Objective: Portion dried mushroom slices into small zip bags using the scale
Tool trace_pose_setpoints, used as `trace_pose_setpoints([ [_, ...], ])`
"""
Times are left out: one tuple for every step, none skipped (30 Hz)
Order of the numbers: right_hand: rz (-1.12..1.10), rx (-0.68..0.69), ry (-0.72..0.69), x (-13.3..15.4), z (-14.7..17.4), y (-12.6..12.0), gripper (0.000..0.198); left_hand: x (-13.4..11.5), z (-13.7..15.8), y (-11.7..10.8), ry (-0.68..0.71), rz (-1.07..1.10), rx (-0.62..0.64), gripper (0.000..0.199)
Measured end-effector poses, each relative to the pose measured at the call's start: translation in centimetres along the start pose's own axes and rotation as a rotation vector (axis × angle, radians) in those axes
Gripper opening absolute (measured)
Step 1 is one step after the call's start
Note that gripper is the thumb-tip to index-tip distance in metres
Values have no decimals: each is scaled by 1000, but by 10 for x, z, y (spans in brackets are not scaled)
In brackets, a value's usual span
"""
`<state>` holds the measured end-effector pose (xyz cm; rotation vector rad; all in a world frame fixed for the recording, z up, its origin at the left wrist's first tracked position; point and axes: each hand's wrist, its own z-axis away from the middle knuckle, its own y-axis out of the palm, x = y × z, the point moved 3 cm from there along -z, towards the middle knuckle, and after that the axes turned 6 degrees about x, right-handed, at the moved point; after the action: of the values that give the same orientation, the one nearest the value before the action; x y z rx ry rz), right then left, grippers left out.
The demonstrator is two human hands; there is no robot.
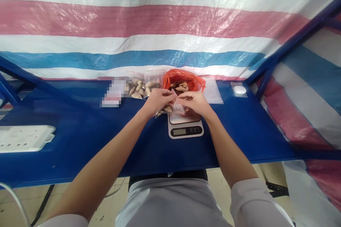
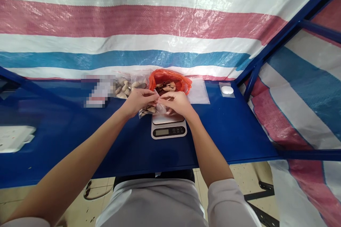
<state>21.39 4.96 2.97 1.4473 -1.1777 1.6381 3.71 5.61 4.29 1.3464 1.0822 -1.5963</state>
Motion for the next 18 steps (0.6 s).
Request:
trace_pose_setpoints([
  [3,-4,4,0,1,0,31,1,0,0,6,-2,3,28],
  [10,-9,12,0,1,-1,31,1,-1,0,10,-2,5,28],
  [23,-13,20,-1,1,-2,31,2,-1,0,10,0,8,29],
  [50,-20,19,-1,1,-3,30,3,-2,0,8,2,8,30],
  [92,-33,8,-2,1,-4,30,3,-2,0,4,4,8,31],
  [144,-50,-11,-2,1,-5,28,4,-2,0,0,6,8,33],
  [197,-67,-34,-1,1,-6,27,4,-2,0,-3,7,7,34],
  [240,-82,-55,-1,1,-7,25,3,-2,0,-4,5,6,34],
  [265,-90,-70,-1,1,-7,24,3,-2,0,-5,-2,7,35],
  [269,-90,-76,-1,1,-7,24,2,-1,0,-4,-17,8,35],
  [252,-82,-75,-1,1,-7,25,0,-1,0,-3,-40,12,35],
  [223,-72,-69,-1,0,-6,26,-1,0,0,0,-65,18,34],
  [187,-66,-61,-1,0,-5,27,-2,0,1,3,-87,26,34],
  [149,-61,-52,-2,0,-5,27,-3,1,1,5,-100,33,33],
  [112,-56,-41,-3,0,-4,28,-3,1,1,5,-102,38,32],
  [80,-46,-30,-3,-1,-3,28,-4,2,1,1,-93,40,32],
  [50,-35,-19,-4,-1,-3,28,-4,2,1,-7,-76,41,32],
  [24,-20,-8,-6,-1,-3,29,-4,2,1,-18,-56,44,31],
])
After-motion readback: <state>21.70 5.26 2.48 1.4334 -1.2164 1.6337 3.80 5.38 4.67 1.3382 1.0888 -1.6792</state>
